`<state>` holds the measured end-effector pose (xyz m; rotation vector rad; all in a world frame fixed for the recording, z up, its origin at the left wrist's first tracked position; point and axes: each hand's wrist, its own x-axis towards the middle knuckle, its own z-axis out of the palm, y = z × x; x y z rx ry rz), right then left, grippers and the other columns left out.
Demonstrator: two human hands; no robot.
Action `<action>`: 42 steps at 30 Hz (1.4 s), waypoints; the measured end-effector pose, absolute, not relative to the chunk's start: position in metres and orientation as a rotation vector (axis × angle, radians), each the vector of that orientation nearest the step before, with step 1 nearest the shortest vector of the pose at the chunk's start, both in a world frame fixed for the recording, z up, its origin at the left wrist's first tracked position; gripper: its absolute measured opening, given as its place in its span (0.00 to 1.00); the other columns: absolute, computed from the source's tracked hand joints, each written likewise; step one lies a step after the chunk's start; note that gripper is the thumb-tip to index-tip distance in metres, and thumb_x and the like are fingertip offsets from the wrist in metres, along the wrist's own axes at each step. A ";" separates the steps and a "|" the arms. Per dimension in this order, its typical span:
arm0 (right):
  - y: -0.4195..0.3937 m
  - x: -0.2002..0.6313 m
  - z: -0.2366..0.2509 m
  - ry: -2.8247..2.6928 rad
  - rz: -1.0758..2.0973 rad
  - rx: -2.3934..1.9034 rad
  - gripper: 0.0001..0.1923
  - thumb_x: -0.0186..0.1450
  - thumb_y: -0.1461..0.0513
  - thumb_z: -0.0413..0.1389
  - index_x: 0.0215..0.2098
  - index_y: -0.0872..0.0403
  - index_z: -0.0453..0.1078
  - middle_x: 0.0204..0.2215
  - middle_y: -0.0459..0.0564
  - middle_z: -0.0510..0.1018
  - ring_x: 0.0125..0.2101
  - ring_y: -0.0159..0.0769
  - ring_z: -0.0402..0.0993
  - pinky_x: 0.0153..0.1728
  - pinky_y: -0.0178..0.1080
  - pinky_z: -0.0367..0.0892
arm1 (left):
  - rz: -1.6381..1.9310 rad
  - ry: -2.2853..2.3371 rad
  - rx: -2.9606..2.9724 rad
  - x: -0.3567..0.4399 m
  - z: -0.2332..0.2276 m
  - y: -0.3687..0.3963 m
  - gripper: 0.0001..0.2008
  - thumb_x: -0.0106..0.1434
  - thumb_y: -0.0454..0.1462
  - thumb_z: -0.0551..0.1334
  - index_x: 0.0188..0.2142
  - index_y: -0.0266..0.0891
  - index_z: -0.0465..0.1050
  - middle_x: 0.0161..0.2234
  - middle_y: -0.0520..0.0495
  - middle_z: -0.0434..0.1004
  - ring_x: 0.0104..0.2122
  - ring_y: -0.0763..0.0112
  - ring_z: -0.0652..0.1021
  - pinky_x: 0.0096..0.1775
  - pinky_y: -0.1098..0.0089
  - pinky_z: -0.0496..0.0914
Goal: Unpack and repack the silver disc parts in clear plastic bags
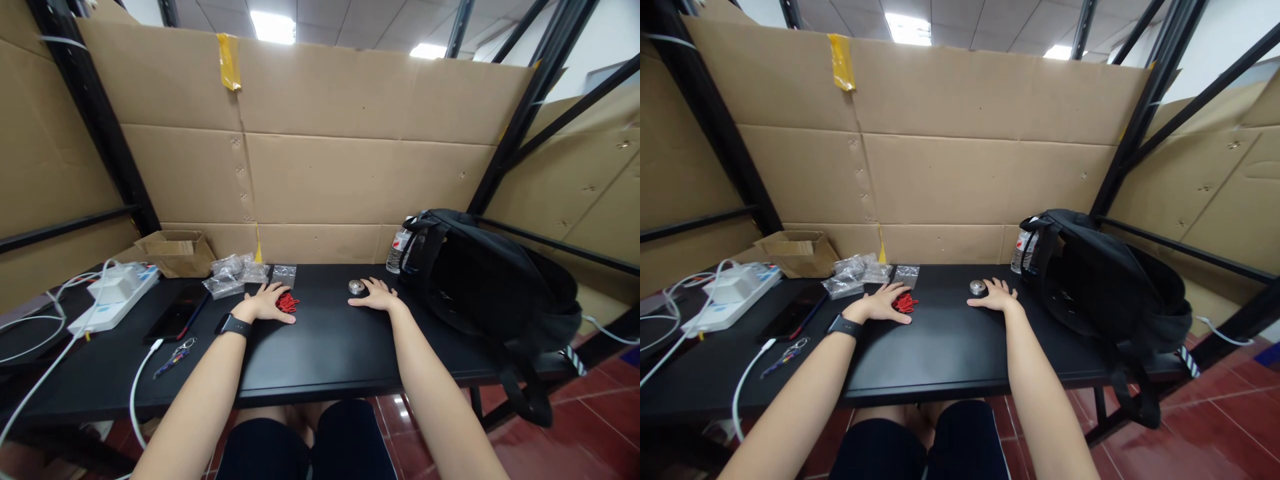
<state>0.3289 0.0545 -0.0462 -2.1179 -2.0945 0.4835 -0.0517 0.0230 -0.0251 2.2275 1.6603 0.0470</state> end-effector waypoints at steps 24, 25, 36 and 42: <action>0.061 0.323 -0.051 -1.995 0.336 -1.473 0.24 0.58 0.57 0.65 0.54 0.46 0.74 0.50 0.52 0.80 0.52 0.48 0.76 0.55 0.51 0.67 | 0.543 1.406 2.564 -0.045 -0.026 0.028 0.18 0.58 0.50 0.67 0.47 0.50 0.80 0.56 0.45 0.74 0.58 0.52 0.71 0.60 0.53 0.62; 0.062 0.324 -0.053 -1.982 0.337 -1.461 0.23 0.58 0.58 0.65 0.53 0.46 0.74 0.48 0.52 0.81 0.50 0.47 0.77 0.54 0.50 0.68 | 0.576 1.402 2.573 -0.043 -0.027 0.028 0.13 0.61 0.48 0.65 0.43 0.49 0.81 0.54 0.46 0.76 0.57 0.53 0.72 0.59 0.54 0.63; 0.068 0.322 -0.056 -2.063 0.302 -1.365 0.19 0.59 0.67 0.61 0.49 0.52 0.76 0.42 0.51 0.80 0.41 0.38 0.77 0.47 0.41 0.69 | 0.678 1.581 2.500 -0.020 -0.041 0.030 0.05 0.55 0.38 0.65 0.25 0.47 0.80 0.37 0.47 0.82 0.44 0.53 0.77 0.51 0.56 0.67; 0.073 0.323 -0.062 -2.010 0.370 -1.333 0.18 0.58 0.67 0.61 0.47 0.51 0.76 0.41 0.51 0.80 0.39 0.37 0.77 0.47 0.42 0.69 | 0.743 1.556 2.451 -0.018 -0.046 0.032 0.07 0.58 0.39 0.63 0.26 0.46 0.80 0.40 0.47 0.81 0.46 0.53 0.76 0.51 0.57 0.67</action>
